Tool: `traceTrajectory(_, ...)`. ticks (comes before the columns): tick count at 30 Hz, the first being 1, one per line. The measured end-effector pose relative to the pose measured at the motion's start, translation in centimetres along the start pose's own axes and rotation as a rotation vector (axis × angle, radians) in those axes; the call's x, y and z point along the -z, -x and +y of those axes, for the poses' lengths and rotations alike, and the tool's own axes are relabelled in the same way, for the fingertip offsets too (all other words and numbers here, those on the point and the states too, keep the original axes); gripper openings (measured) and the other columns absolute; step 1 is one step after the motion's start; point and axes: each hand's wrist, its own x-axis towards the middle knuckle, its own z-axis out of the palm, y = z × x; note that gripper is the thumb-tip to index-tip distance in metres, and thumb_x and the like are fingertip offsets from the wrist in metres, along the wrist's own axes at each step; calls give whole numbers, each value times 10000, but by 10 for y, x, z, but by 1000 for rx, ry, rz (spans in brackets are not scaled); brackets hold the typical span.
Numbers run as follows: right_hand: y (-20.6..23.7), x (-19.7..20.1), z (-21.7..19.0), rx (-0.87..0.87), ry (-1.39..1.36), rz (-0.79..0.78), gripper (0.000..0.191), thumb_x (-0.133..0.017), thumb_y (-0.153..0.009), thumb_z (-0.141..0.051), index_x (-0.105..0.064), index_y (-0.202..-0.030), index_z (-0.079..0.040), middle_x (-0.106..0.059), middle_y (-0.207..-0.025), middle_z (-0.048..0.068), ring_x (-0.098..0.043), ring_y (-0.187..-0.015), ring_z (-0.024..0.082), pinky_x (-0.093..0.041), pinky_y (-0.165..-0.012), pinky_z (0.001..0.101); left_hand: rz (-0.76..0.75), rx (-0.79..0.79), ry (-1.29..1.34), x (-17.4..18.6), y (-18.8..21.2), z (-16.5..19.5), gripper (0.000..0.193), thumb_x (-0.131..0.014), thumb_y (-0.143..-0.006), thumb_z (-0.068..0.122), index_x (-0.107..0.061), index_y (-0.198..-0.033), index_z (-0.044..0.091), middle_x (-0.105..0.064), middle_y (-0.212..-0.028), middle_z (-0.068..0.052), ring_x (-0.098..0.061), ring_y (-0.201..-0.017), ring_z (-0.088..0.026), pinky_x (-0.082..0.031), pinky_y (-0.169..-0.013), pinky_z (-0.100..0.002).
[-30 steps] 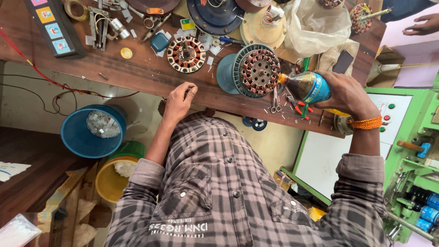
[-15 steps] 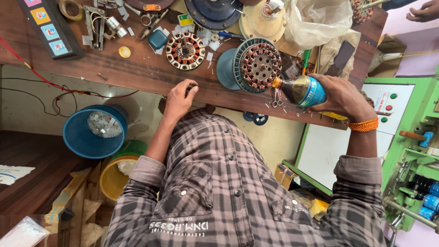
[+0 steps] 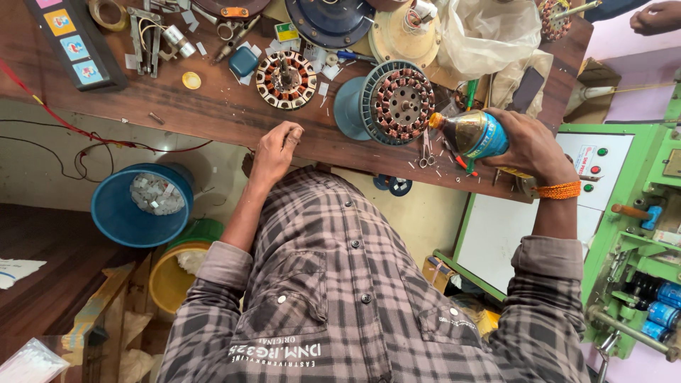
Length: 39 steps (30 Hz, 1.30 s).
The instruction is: The person pours oil from a plastic bottle over the copper windings of an electric motor stator on a workbench, rotating the stator to spread the oil, then sets it down and picks up another stator to oil.
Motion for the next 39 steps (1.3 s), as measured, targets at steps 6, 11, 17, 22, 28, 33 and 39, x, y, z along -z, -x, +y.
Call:
traceTrajectory(6,-7,0,7,20,-39,27,887,-903,-601,-263,-559,-1402,-98,-674,-1245,177,-644,-1126,414,-524,-931,477,7,-2,5,0,-1,-2,403,-527,-1087,411,-663,-1107,33,-682,-918,-130,-694,-833,-246,-527,-756,-374)
traceTrajectory(11,-14,4,9,38,-36,28,847,-895,-628,-267,-575,-1398,-118,-682,-1222,164,-647,-1130,403,-529,-944,466,5,5,6,-2,-2,-3,429,-518,-1083,437,-663,-1106,34,-686,-930,-130,-699,-842,-243,-533,-762,-374)
traceTrajectory(17,-27,11,13,26,-12,7,880,-909,-620,-289,-574,-1418,-135,-690,-1210,156,-647,-1132,396,-522,-936,470,20,0,6,-6,-5,0,439,-506,-1088,444,-657,-1114,32,-685,-939,-130,-702,-858,-241,-534,-769,-378)
traceTrajectory(22,-40,18,23,105,-18,35,907,-907,-614,-303,-564,-1434,-120,-676,-1269,166,-634,-1157,405,-511,-958,477,49,15,-4,-10,-6,4,435,-505,-1087,438,-658,-1111,31,-684,-937,-129,-707,-856,-237,-533,-766,-372)
traceTrajectory(28,-56,22,35,73,46,-17,904,-916,-624,-293,-573,-1444,-131,-683,-1198,174,-645,-1129,403,-514,-935,484,86,13,-10,-15,-6,7,449,-507,-1089,440,-664,-1101,20,-685,-933,-136,-699,-846,-250,-527,-754,-374)
traceTrajectory(33,-69,26,40,142,19,-1,888,-906,-641,-280,-569,-1447,-121,-685,-1198,178,-649,-1127,403,-514,-942,481,105,23,6,-18,-5,8,468,-483,-1091,458,-666,-1106,28,-692,-946,-132,-716,-843,-233,-540,-751,-368)
traceTrajectory(39,-90,35,42,231,50,-10,887,-911,-633,-306,-574,-1429,-108,-688,-1235,186,-646,-1156,412,-515,-963,477,142,26,8,-22,-3,8,483,-477,-1091,474,-666,-1101,30,-695,-947,-133,-719,-839,-230,-543,-746,-367)
